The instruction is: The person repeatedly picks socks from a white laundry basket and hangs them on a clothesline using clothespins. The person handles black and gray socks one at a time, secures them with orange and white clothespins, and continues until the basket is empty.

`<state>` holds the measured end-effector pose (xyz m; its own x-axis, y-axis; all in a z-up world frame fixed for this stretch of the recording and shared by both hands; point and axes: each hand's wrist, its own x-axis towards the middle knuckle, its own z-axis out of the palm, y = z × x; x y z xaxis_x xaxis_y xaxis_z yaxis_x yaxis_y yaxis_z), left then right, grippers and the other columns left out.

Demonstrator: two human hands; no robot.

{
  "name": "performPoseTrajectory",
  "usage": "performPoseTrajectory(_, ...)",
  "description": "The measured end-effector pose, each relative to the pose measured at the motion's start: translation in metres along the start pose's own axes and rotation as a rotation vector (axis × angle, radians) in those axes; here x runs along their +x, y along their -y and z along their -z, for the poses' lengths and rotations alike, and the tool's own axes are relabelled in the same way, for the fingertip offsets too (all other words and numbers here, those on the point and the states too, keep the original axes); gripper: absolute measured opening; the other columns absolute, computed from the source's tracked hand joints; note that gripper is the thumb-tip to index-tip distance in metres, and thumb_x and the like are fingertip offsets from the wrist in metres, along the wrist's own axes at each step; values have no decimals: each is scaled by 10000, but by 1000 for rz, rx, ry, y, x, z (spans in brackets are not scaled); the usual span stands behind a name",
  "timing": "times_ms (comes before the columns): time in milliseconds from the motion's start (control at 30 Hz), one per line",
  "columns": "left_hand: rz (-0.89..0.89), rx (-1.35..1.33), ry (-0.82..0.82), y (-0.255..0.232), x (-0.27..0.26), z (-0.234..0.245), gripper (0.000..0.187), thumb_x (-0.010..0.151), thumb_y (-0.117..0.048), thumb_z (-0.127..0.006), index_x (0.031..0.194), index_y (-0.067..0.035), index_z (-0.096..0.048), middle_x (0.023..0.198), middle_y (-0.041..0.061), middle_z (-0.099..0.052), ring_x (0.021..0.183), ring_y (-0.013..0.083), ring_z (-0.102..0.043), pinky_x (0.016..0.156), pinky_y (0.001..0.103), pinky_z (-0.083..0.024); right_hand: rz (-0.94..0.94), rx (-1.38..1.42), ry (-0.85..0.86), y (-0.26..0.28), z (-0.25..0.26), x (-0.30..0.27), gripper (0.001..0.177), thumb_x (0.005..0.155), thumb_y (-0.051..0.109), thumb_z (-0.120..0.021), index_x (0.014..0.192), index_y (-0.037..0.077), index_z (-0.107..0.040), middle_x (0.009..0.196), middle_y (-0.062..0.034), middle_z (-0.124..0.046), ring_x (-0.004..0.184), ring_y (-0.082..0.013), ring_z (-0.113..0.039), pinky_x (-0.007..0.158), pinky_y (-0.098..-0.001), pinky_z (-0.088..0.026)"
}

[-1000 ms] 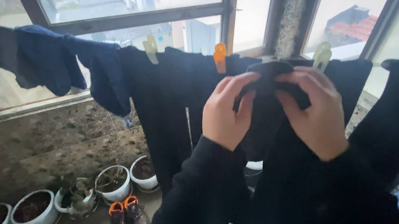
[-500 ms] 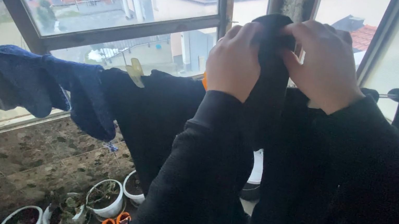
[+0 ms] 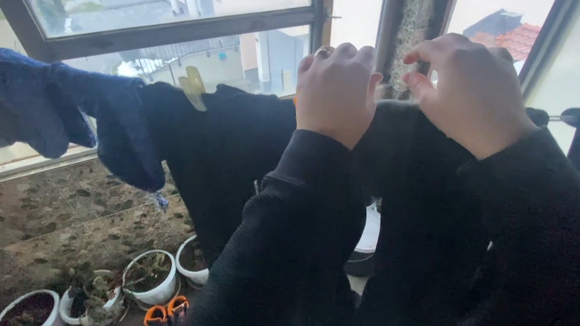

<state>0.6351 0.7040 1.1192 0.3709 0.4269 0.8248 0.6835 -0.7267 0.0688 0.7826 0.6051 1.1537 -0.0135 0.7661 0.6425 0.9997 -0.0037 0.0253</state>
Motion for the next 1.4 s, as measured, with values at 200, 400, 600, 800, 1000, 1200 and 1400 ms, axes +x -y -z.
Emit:
performPoseTrajectory(200,26,-79,-25,-8,-35,28,295,962,-367,-684,1116,-121,-737,1122,85,-770,1092,322,-716,998,488,-546,79,-3,-147,25,9,-33,239,1070,239,-622,1210,100,-756,1240,-128,-734,1118,-337,-674,989,-597,-425)
performPoseTrajectory(400,29,-235,-63,-17,-82,61,169,967,-226,-651,1050,-98,-724,1054,101,-770,983,305,-728,931,469,-557,145,55,-258,65,22,-77,161,1077,144,-665,1165,40,-752,1182,-132,-733,1107,-320,-674,940,-522,-503)
performPoseTrajectory(600,86,-326,-84,-31,-140,88,94,934,-205,-627,948,-142,-695,939,78,-745,905,340,-676,828,507,-511,144,130,-330,112,28,-128,118,1063,94,-660,1140,53,-740,1177,-102,-710,1112,-299,-658,879,-471,-496)
performPoseTrajectory(800,154,-407,-96,-36,-193,114,164,950,-268,-603,983,-157,-720,1007,59,-765,938,340,-687,841,488,-505,89,255,-305,147,34,-178,121,1047,75,-643,1124,31,-724,1192,-118,-710,1117,-299,-655,912,-482,-508)
performPoseTrajectory(1000,176,-413,-97,-43,-247,139,140,947,-231,-645,1015,-147,-734,1005,60,-771,935,331,-698,790,478,-527,72,316,-283,176,38,-226,110,1052,86,-666,1116,12,-719,1171,-147,-714,1091,-313,-674,906,-460,-548)
performPoseTrajectory(1200,194,-443,-66,-49,-299,150,133,933,-203,-679,1034,-132,-729,1010,48,-770,933,313,-710,806,466,-532,35,381,-235,197,39,-273,112,1039,50,-679,1114,-24,-717,1137,-180,-716,1033,-308,-684,862,-391,-578)
performPoseTrajectory(1400,240,-453,-42,-62,-344,157,107,941,-186,-686,1026,-135,-723,992,47,-767,947,314,-708,817,463,-523,-52,408,-151,206,31,-315,147,1021,83,-696,1133,-8,-722,1171,-186,-721,1046,-314,-693,860,-393,-587)
